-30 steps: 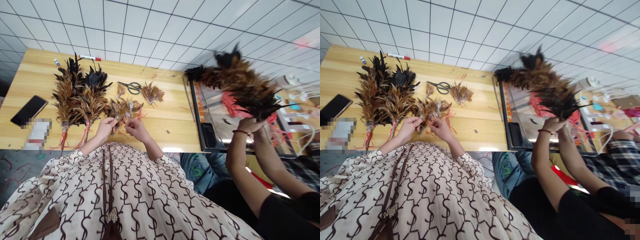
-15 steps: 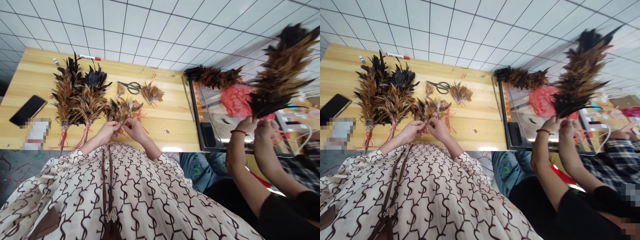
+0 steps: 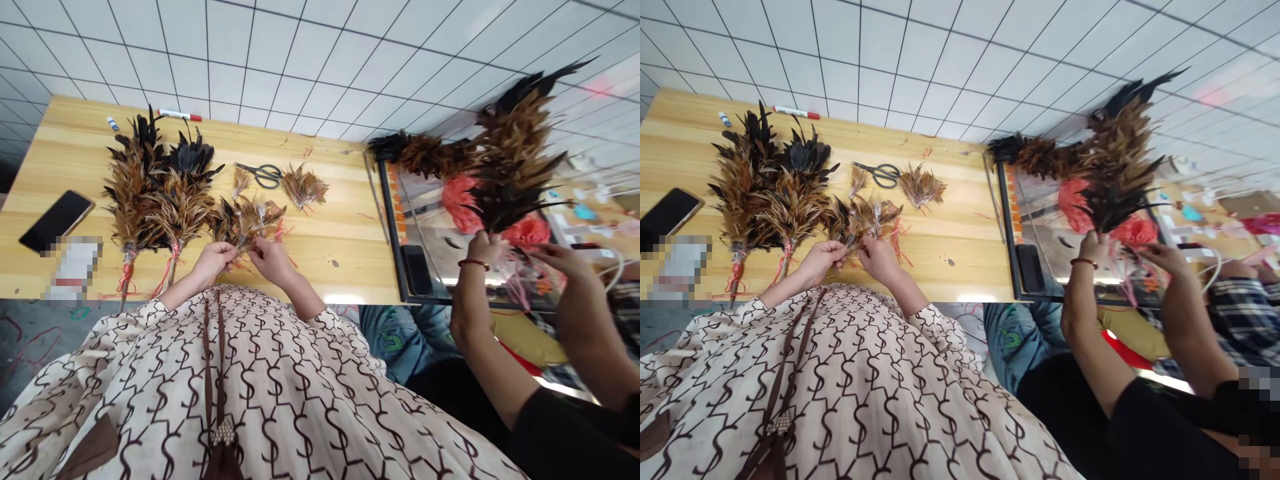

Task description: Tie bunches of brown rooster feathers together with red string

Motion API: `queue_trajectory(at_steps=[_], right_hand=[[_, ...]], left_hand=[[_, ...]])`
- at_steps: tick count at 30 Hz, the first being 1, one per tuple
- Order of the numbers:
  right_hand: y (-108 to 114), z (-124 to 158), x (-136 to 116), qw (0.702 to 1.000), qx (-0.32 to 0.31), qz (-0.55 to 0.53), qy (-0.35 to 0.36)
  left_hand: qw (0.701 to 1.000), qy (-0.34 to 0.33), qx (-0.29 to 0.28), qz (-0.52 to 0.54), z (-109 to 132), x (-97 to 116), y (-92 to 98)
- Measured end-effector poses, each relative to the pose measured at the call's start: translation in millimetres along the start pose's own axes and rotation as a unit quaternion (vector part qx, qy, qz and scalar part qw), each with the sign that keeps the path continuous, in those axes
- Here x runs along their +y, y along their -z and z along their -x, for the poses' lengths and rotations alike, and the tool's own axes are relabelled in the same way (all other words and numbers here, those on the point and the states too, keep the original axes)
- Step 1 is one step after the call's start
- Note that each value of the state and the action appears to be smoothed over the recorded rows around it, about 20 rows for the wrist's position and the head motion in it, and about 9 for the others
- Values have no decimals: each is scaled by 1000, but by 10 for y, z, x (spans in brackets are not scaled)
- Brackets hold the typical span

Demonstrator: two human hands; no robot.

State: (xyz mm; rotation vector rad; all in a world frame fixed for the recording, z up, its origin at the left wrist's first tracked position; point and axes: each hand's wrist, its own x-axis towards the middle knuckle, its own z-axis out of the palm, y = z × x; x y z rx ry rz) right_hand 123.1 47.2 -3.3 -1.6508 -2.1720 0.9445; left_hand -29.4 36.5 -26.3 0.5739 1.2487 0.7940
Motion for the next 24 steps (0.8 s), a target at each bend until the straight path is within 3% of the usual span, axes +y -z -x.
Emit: queue_trajectory(at_steps=[4, 7, 13, 17, 20, 24], right_hand=[[71, 21, -30, 996, -75, 37, 26], [115, 23, -56, 991, -117, 34, 49], [157, -15, -134, 992, -71, 86, 58], [186, -67, -147, 988, -79, 109, 77], [223, -147, -59, 989, -109, 45, 92], [174, -232, 142, 963, -181, -175, 94]], left_hand=[[997, -41, 47, -47, -40, -26, 22], [990, -67, 51, -112, -46, -35, 28], [963, -146, 37, -222, 39, 22, -8], [947, -183, -9, -264, 88, 78, -11], [938, -190, -65, -282, 104, 97, 17], [971, -126, -107, -173, 116, 89, 60]])
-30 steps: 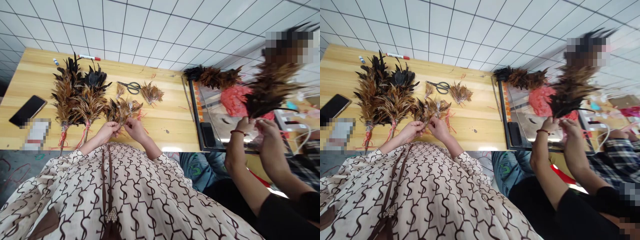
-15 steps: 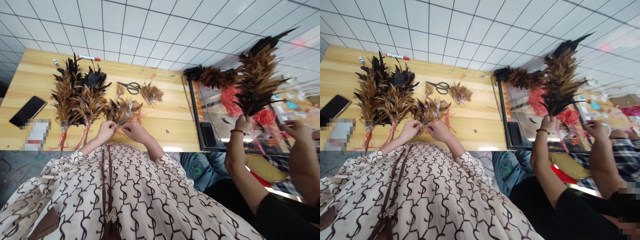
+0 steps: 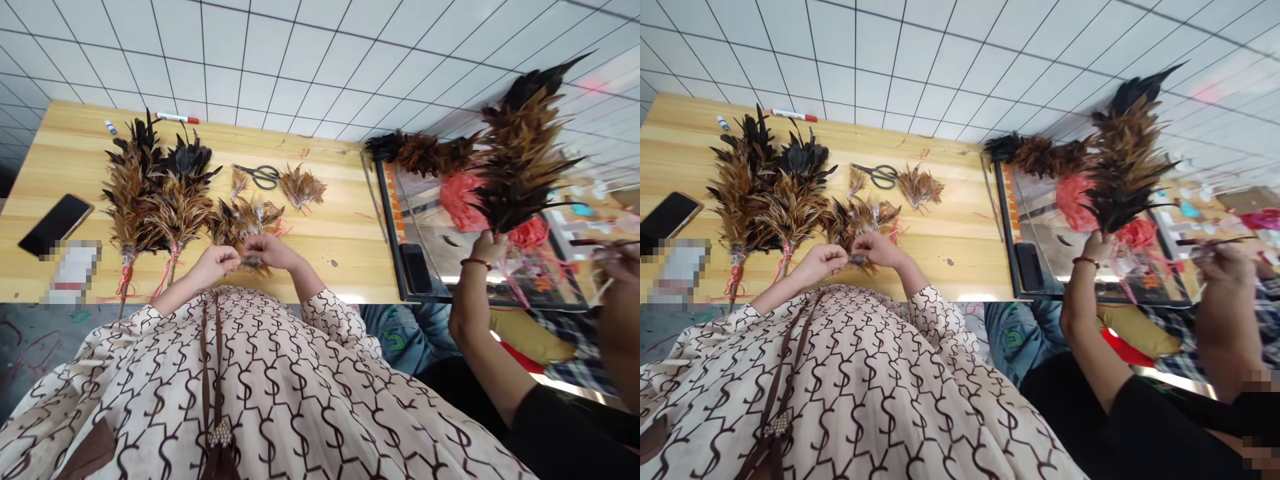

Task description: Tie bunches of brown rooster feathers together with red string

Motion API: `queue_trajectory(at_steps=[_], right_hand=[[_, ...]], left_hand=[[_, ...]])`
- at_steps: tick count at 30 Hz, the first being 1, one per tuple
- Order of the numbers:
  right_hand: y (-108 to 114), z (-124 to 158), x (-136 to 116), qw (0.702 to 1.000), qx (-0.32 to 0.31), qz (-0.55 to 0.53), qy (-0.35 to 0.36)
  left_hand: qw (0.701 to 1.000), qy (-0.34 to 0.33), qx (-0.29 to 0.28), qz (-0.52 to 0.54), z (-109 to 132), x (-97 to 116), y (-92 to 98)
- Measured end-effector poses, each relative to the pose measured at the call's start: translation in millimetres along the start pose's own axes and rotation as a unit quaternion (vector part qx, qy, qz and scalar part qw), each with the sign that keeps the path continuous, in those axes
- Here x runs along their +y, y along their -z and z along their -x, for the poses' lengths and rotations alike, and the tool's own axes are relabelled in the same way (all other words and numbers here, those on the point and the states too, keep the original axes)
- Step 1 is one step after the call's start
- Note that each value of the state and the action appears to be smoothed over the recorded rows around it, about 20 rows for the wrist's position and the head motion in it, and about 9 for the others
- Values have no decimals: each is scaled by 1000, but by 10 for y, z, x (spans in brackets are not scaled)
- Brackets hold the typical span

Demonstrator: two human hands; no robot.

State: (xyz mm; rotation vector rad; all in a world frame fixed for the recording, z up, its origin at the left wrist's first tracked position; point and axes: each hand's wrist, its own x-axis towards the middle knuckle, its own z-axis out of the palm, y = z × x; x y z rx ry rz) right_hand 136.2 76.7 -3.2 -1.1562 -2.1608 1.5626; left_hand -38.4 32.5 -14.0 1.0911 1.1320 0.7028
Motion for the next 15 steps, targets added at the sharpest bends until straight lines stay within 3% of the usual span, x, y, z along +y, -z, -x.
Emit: queue_trajectory(at_steps=[4, 7, 11, 15], right_hand=[[-254, -5, 139, 985, 41, -162, -51], [-507, 7, 112, 979, 59, -188, -42], [-595, 10, 18, 981, 137, -137, -16], [-478, -2, -30, 986, 157, -46, -16]], left_hand=[[984, 44, 72, 154, -22, -48, -12], [975, 64, 145, 156, -65, -85, -33], [980, 45, 193, -23, -78, -75, -37], [953, -14, 162, -257, -38, -15, -31]])
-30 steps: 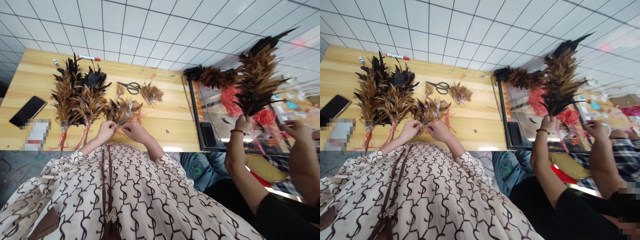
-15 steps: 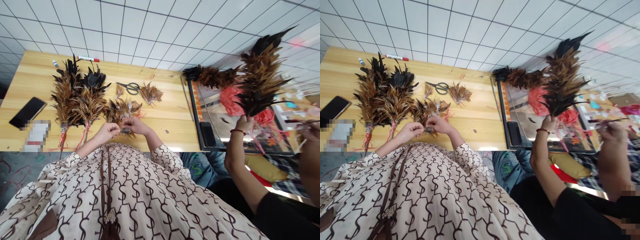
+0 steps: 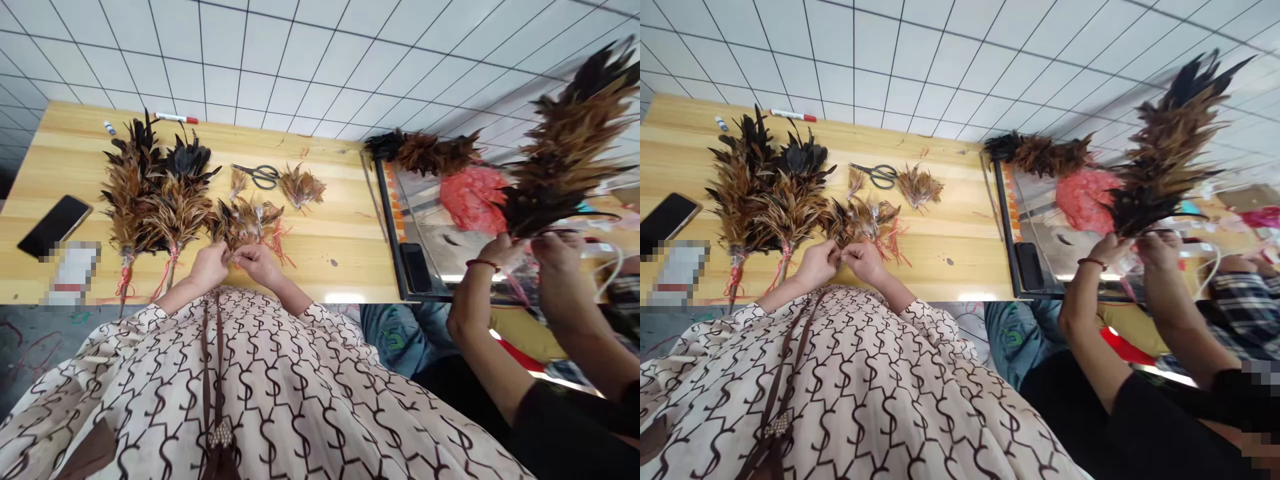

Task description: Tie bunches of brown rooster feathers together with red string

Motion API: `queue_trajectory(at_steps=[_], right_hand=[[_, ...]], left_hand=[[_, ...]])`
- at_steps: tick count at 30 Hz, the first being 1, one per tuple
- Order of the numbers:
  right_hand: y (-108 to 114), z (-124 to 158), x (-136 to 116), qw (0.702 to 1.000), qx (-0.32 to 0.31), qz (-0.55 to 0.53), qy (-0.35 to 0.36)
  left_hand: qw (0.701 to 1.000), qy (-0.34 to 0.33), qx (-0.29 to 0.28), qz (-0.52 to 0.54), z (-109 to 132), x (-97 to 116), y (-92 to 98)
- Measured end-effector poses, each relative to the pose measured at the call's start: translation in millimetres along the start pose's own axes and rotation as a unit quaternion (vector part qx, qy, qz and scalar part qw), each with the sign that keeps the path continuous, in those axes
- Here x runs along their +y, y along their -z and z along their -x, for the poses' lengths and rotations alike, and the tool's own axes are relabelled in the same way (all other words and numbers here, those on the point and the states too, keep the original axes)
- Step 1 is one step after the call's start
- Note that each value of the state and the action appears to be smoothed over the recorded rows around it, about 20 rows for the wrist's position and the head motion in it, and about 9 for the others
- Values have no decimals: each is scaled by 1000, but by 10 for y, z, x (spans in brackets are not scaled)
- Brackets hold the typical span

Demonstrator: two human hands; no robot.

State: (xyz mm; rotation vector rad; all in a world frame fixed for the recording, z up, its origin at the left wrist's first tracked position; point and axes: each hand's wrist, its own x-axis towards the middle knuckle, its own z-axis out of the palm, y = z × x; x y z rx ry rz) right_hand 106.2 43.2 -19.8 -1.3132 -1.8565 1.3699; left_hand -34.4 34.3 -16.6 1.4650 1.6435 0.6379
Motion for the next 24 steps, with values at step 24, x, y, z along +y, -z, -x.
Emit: queue_trajectory(at_steps=[24], right_hand=[[-1, 40, -160, 882, -91, 425, 184]], left_hand=[[988, 78, -17, 134, -38, -118, -25]])
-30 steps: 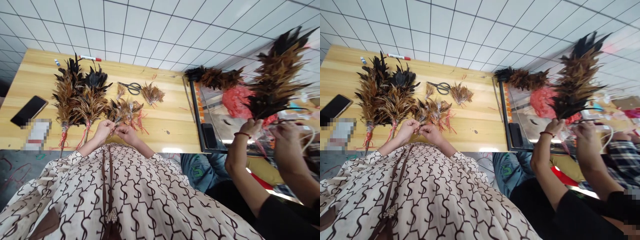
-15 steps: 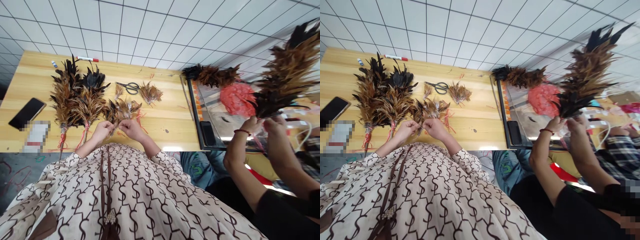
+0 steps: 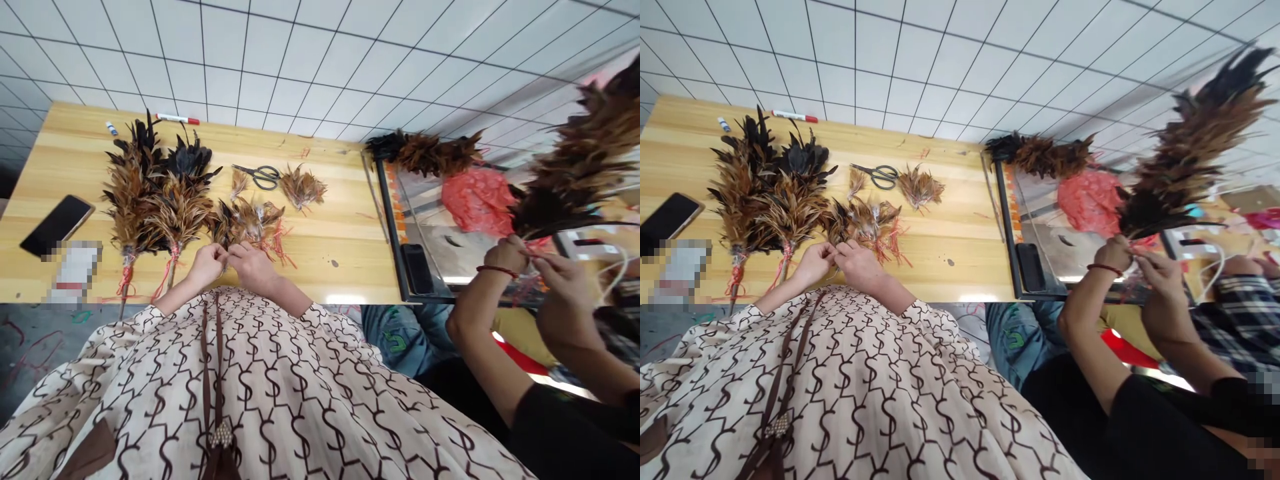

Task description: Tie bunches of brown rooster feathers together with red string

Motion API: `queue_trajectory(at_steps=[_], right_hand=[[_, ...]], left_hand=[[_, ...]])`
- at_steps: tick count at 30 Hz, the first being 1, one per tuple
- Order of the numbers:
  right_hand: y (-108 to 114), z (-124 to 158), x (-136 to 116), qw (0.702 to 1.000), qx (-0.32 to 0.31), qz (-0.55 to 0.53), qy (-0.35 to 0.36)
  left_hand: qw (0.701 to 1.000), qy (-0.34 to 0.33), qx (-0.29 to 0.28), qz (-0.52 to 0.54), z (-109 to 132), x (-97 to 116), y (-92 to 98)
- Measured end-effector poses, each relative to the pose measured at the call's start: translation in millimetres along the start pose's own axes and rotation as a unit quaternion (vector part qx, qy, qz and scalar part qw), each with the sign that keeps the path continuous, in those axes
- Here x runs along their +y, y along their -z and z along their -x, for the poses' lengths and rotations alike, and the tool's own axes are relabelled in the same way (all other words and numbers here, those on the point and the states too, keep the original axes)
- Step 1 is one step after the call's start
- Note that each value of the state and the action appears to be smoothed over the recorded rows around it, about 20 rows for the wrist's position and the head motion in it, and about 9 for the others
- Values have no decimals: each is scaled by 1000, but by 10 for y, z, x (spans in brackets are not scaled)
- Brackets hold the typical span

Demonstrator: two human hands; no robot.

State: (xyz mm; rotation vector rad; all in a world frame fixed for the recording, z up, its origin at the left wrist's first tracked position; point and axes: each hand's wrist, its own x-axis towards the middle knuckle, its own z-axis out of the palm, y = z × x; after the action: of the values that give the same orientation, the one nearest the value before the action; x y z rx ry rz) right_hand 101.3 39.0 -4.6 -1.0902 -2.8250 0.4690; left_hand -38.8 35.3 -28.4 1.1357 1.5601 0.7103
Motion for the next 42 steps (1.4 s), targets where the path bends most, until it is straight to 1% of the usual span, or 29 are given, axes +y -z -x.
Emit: queue_trajectory(at_steps=[3, 7, 12, 16, 19, 21, 23, 24, 26, 28, 29, 30, 32, 34, 36, 38, 40, 42], right_hand=[[-58, -10, 48, 1000, 21, -18, 2], [-115, -22, 96, 997, 31, -48, -48], [-83, -22, 108, 990, 29, -78, -113], [-41, -24, 100, 984, 22, -96, -149], [-37, -28, 115, 979, 9, -105, -176], [-49, -27, 150, 973, 12, -127, -193], [-73, -24, 207, 959, 27, -192, -207], [-90, -21, 239, 946, 35, -245, -209], [-134, -16, 294, 905, 52, -370, -204], [-189, -11, 312, 859, 70, -467, -199], [-218, -10, 301, 841, 77, -496, -201], [-245, -9, 277, 829, 80, -514, -203], [-290, -6, 200, 820, 77, -530, -203], [-311, -2, 113, 827, 86, -523, -190], [-307, 5, 47, 852, 106, -483, -175], [-289, 12, 7, 884, 115, -421, -169], [-267, 16, -17, 911, 97, -360, -176], [-241, 12, -33, 931, 69, -307, -188]], left_hand=[[998, -38, -15, -40, 16, 7, 14], [994, -64, -57, -67, 28, 7, 22], [982, -126, -75, -118, 23, -41, 30], [956, -202, -90, -193, 17, -66, 47], [927, -255, -133, -243, 33, -38, 66], [915, -267, -161, -254, 60, 4, 81], [922, -263, -166, -232, 100, 56, 96], [929, -258, -165, -206, 122, 83, 102], [953, -232, -144, -133, 159, 128, 111], [978, -179, -95, -42, 177, 155, 113], [986, -150, -71, 5, 177, 160, 112], [990, -121, -52, 50, 171, 159, 109], [989, -70, -30, 124, 145, 143, 99], [986, -32, -15, 165, 109, 115, 89], [987, -16, 8, 163, 76, 82, 78], [993, -24, 30, 114, 54, 54, 67], [997, -41, 49, 41, 49, 38, 54], [996, -59, 58, -40, 54, 33, 47]])
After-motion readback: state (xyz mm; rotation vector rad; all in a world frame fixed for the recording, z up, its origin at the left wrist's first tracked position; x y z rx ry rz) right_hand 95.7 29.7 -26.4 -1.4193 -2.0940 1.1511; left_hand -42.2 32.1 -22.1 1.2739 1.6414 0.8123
